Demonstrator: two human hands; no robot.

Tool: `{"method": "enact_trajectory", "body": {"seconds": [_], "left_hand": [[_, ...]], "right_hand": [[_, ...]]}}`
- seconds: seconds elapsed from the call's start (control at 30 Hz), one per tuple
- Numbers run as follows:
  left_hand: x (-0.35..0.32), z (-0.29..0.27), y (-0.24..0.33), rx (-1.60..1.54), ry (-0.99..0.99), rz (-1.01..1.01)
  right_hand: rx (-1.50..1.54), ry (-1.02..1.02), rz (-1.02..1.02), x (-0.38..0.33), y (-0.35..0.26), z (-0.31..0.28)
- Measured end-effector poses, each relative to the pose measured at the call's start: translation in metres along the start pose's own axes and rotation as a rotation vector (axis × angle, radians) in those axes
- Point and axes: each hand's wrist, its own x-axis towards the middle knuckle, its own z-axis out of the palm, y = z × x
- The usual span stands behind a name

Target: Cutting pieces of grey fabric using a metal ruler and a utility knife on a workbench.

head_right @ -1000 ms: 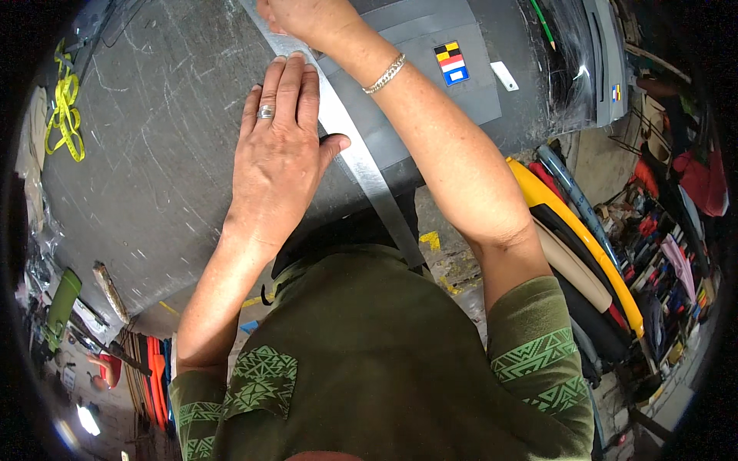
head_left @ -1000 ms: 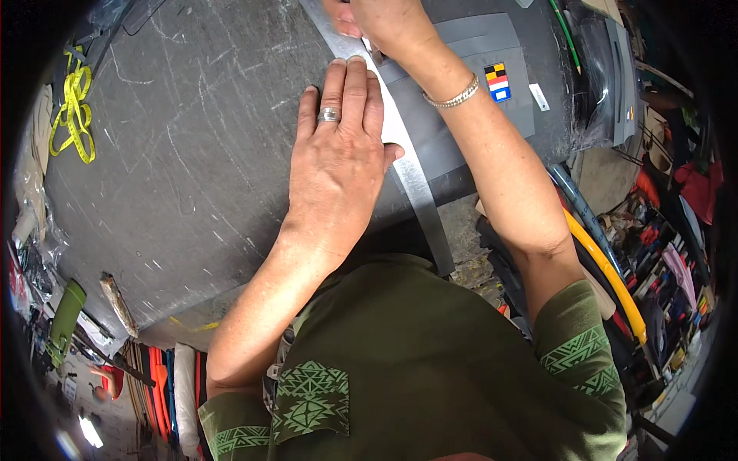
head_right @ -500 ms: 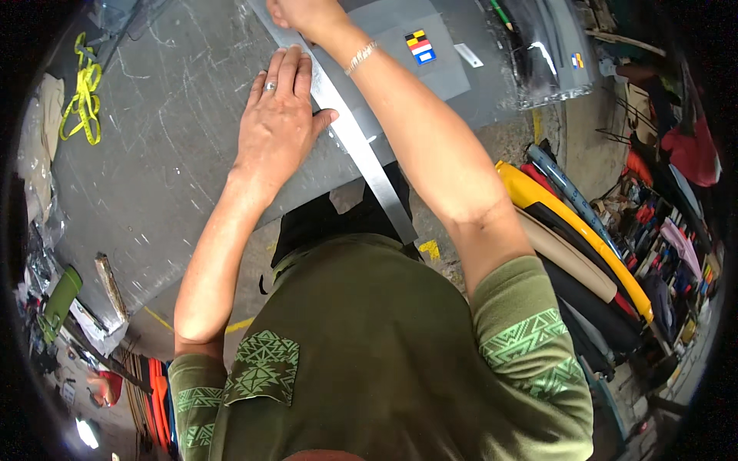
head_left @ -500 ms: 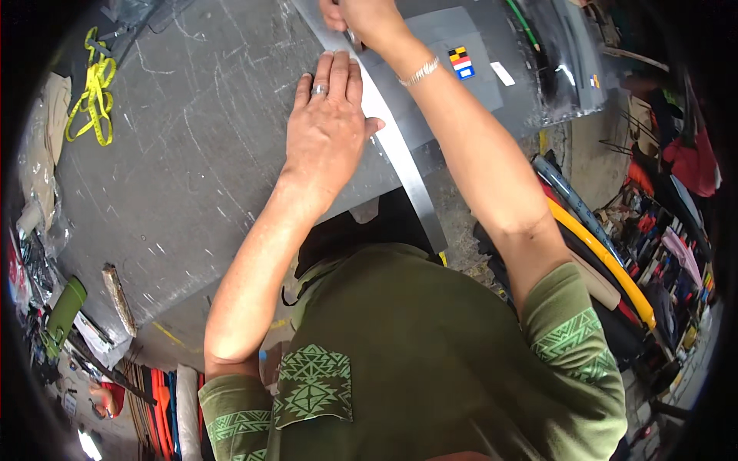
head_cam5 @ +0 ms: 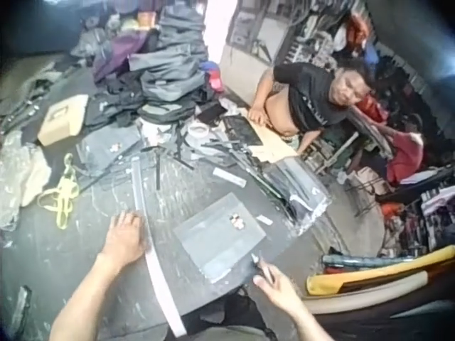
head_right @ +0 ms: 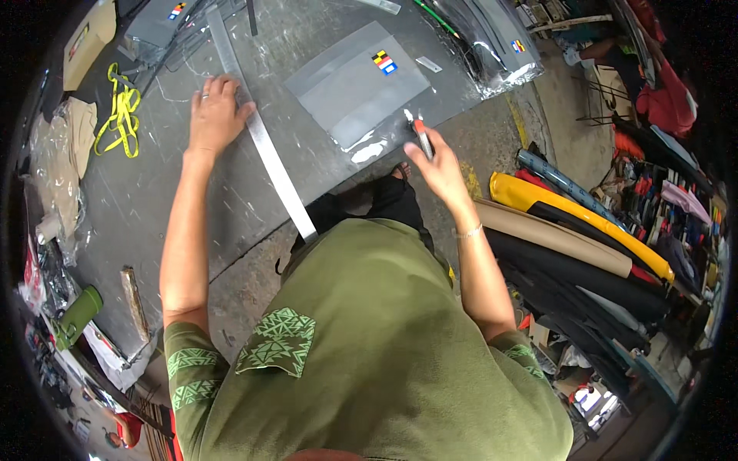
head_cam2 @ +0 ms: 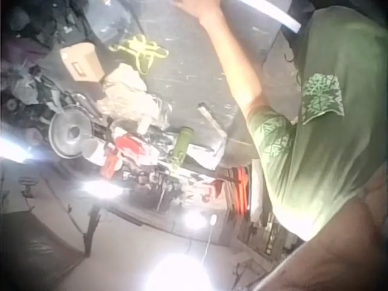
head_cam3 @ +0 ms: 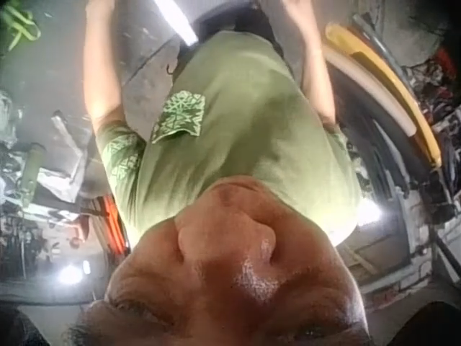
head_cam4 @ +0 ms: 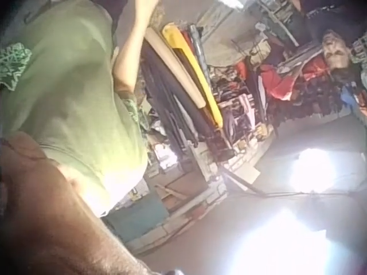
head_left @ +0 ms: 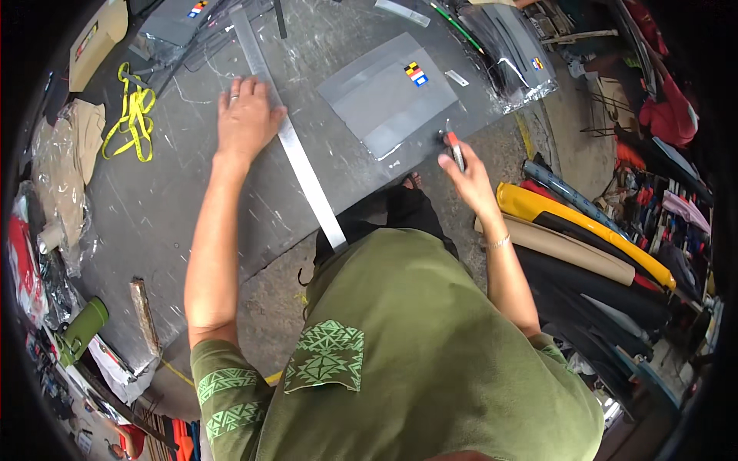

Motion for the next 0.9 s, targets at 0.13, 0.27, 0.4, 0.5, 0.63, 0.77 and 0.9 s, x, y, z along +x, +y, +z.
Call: {"method": "enact_trajectory", "body": {"seconds": [0.13, 0.27, 0.4, 0.5, 0.63, 0.77, 0.9], "left_hand": [[0.012, 0.024, 0.043, -0.156, 0.235, -0.007], [0.018, 0.044, 0.077, -0.148, 0.36, -0.148], [0.017, 0.038, 0.093, -0.244, 0.295, -0.136], [0.015, 0.039, 0.103, -0.272, 0.34, -0.135], [0.005, 0.011, 0.126, -1.103, 0.32, -0.416], [-0.022, -0.011, 0.13, -1.786, 0.43, -0.452], [-0.041, -0.08, 0.173, -1.849, 0.407, -0.398]], "right_hand": [[-0.119, 0.136, -0.255, -0.021, 0.024, -0.006], [-0.25, 0.179, -0.244, -0.005, 0.01, -0.028], [-0.197, 0.272, -0.31, 0.039, 0.0, -0.052], [-0.208, 0.261, -0.382, 0.087, -0.008, -0.063], [-0.413, 0.276, -0.495, 0.147, -0.019, -0.063], [-0.145, 0.203, -0.96, 0.147, -0.079, -0.053], [-0.041, -0.089, -1.267, 0.11, -0.154, -0.046]]}}
